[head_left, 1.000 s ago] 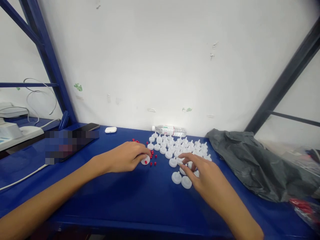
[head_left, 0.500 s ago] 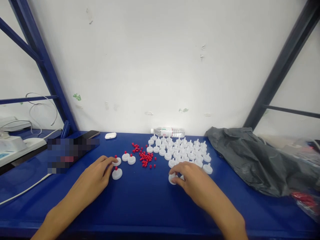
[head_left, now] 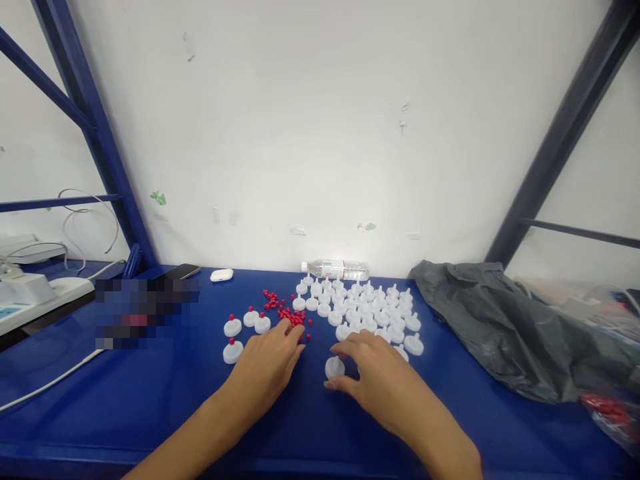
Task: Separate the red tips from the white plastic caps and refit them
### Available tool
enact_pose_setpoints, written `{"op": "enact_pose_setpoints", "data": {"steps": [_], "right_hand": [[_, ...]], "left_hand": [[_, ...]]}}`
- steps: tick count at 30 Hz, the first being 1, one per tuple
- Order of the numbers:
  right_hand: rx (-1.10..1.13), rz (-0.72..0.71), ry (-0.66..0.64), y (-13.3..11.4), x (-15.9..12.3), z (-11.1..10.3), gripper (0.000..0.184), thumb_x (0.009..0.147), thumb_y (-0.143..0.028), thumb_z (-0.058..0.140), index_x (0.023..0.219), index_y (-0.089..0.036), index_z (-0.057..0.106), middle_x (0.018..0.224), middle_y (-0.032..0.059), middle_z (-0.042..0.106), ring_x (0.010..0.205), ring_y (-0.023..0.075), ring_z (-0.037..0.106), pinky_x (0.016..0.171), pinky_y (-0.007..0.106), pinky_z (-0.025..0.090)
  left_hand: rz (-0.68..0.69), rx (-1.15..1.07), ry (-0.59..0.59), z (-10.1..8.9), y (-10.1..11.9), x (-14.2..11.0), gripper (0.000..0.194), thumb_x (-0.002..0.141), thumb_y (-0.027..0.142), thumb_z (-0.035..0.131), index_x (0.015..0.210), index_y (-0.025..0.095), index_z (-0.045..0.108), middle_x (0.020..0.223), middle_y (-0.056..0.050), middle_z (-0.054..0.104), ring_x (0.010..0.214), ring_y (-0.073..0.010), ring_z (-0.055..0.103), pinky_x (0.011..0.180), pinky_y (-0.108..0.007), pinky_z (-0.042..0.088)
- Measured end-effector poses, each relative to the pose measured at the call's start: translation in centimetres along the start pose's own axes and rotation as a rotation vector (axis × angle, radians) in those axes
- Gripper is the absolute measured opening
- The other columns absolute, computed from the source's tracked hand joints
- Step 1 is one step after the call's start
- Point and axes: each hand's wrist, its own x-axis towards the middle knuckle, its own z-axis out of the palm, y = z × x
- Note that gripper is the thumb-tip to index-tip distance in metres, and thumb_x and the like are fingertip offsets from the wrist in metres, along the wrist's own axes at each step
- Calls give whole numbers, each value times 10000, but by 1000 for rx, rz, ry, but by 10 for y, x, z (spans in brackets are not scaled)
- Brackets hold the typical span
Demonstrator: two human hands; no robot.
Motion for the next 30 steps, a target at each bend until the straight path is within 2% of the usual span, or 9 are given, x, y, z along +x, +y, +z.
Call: {"op": "enact_pose_setpoints", "data": {"steps": [5, 9, 12, 15, 19, 25, 30], "right_hand": [[-9, -43, 23, -2, 4, 8, 151, 864, -205, 740, 1012, -230, 727, 990, 52, 700, 998, 280, 648, 870, 395, 494], [-29, -25, 35, -7, 2, 5, 188, 906, -253, 697, 1094, -250, 697, 995, 65, 701, 963, 291, 664, 825, 405, 513], [-15, -56, 65, -10, 1, 6, 257, 941, -258, 647, 1198, -256, 666, 1057, 70, 708, 1021, 295, 661, 890, 436, 510], [53, -140, 93, -15, 3, 11, 282, 967, -235, 601, 1244, -258, 646, 1147, 50, 700, 1108, 264, 638, 979, 428, 488], [90, -220, 64, -26, 8, 23, 290, 973, -227, 576, 1253, -258, 644, 1162, 38, 681, 1073, 238, 647, 950, 398, 515], [77, -232, 63, -30, 13, 38, 272, 974, -251, 578, 1238, -241, 647, 1110, 53, 671, 1040, 246, 648, 941, 411, 525], [75, -217, 65, -27, 13, 40, 249, 968, -257, 597, 1208, -251, 664, 1061, 41, 669, 987, 235, 657, 913, 394, 538]], "left_hand": [[48, 134, -43, 6, 1, 10, 319, 1001, 140, 364, 1120, 165, 660, 1059, -139, 650, 841, -256, 690, 620, -309, 500], [48, 123, -31, 7, 1, 7, 302, 982, 117, 361, 1065, 163, 648, 1043, -132, 652, 800, -248, 683, 583, -307, 476], [15, -10, 52, 0, 2, -5, 238, 969, 153, 398, 1026, 186, 627, 1008, -97, 667, 764, -243, 676, 590, -317, 470], [-35, -278, 147, -4, 0, -23, 148, 955, 201, 471, 998, 211, 612, 910, -46, 694, 723, -198, 668, 641, -299, 486], [-22, -550, 217, 2, -10, -42, 160, 948, 218, 520, 1033, 229, 654, 900, -12, 728, 661, -144, 652, 669, -260, 523], [73, -690, 260, 12, -21, -49, 303, 1020, 243, 454, 1184, 276, 707, 1082, -47, 718, 936, -166, 687, 829, -250, 554], [125, -711, 254, 13, -21, -50, 339, 1033, 227, 436, 1263, 285, 679, 1069, -50, 703, 932, -154, 676, 828, -240, 543]]}}
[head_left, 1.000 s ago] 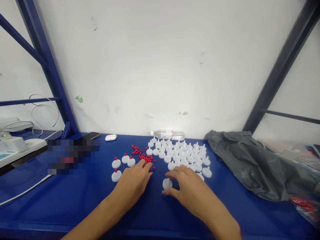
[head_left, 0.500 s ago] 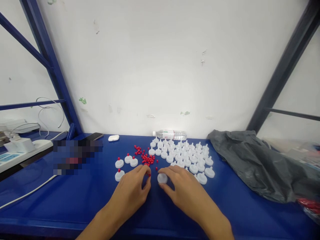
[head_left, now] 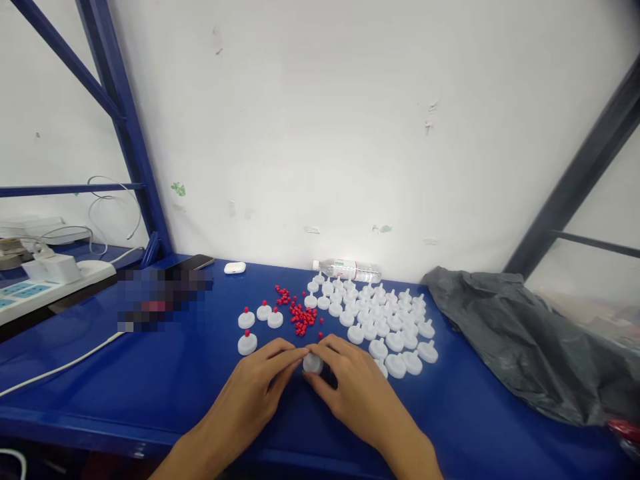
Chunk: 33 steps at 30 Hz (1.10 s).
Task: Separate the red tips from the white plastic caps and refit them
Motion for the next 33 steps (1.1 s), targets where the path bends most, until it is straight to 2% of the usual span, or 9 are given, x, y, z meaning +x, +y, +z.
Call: {"op": "enact_pose_setpoints", "data": {"steps": [8, 12, 15, 18, 20, 22, 24, 29, 33], "right_hand": [[-59, -45, 60, 3, 2, 5, 338, 916, -186, 662, 1250, -240, 657, 1100, 53, 674, 992, 241, 666, 906, 412, 554], [-85, -113, 117, 5, 2, 5, 351, 930, -162, 640, 1273, -232, 634, 1154, 70, 672, 1018, 241, 660, 909, 413, 545], [-78, -167, 158, 5, 1, 3, 381, 916, -132, 650, 1280, -243, 623, 1166, 66, 681, 1017, 240, 659, 889, 404, 539], [-44, -227, 191, 1, 0, 1, 389, 900, -104, 662, 1260, -247, 625, 1150, 56, 697, 983, 227, 664, 842, 378, 529], [-14, -243, 196, -2, -1, 1, 353, 901, -126, 681, 1226, -253, 635, 1141, 47, 704, 973, 220, 665, 838, 368, 515], [9, -233, 181, -4, 0, 0, 300, 902, -174, 705, 1182, -260, 645, 1118, 33, 708, 963, 216, 663, 852, 370, 502], [34, -209, 156, -6, 0, 1, 281, 899, -217, 723, 1164, -270, 647, 1092, 19, 704, 958, 212, 657, 877, 372, 493], [90, -181, 106, -9, 2, 3, 257, 894, -190, 721, 1126, -277, 653, 1058, -5, 700, 978, 205, 644, 900, 359, 483], [137, -173, 102, -11, 2, 4, 203, 897, -201, 715, 1078, -273, 658, 1028, -18, 703, 955, 194, 646, 883, 345, 478]], "left_hand": [[-30, -70, -48, -3, 4, 1, 317, 1027, 232, 451, 1194, 293, 714, 1049, -39, 697, 914, -150, 654, 820, -247, 517], [-205, -183, -51, -7, 9, 3, 228, 974, 363, 571, 1077, 241, 735, 974, -39, 708, 810, -153, 637, 661, -228, 489], [-354, -292, -29, -6, 12, 2, 348, 899, 457, 663, 1162, 230, 653, 984, -42, 690, 753, -146, 613, 545, -210, 433], [-418, -484, -40, -5, 14, 0, 575, 835, 483, 725, 1323, 255, 524, 1212, -87, 639, 882, -178, 641, 531, -201, 440], [-445, -607, -116, -7, 16, 1, 647, 820, 480, 740, 1379, 264, 497, 1286, -105, 616, 982, -211, 645, 551, -199, 457], [-452, -694, -219, -11, 18, 4, 603, 834, 475, 730, 1356, 231, 553, 1197, -103, 667, 975, -215, 648, 564, -196, 460], [-452, -758, -285, -14, 18, 7, 539, 842, 474, 725, 1282, 179, 631, 1066, -94, 708, 866, -186, 646, 547, -190, 449], [-506, -794, -288, -13, 11, 9, 511, 785, 461, 783, 1165, 127, 710, 879, -80, 722, 756, -178, 653, 480, -178, 460], [-505, -738, -322, -10, 5, 6, 439, 813, 447, 757, 1100, 116, 735, 797, -73, 718, 728, -178, 663, 458, -171, 468]]}}
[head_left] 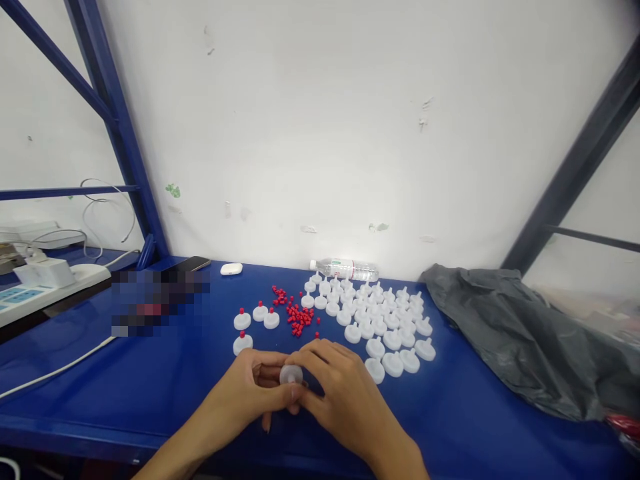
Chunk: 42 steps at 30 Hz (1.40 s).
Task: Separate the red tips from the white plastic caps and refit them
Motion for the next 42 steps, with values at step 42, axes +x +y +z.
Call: {"op": "enact_pose_setpoints", "data": {"steps": [42], "right_hand": [[-226, 487, -153, 25, -22, -72, 173, 972, -289, 567, 1075, -317, 703, 970, -14, 733, 866, 209, 689, 767, 318, 446]], "left_hand": [[-30, 1181, 410, 21, 4, -7, 379, 1010, 273, 373, 1344, 286, 553, 1087, -54, 702, 877, -237, 714, 759, -345, 504]]}}
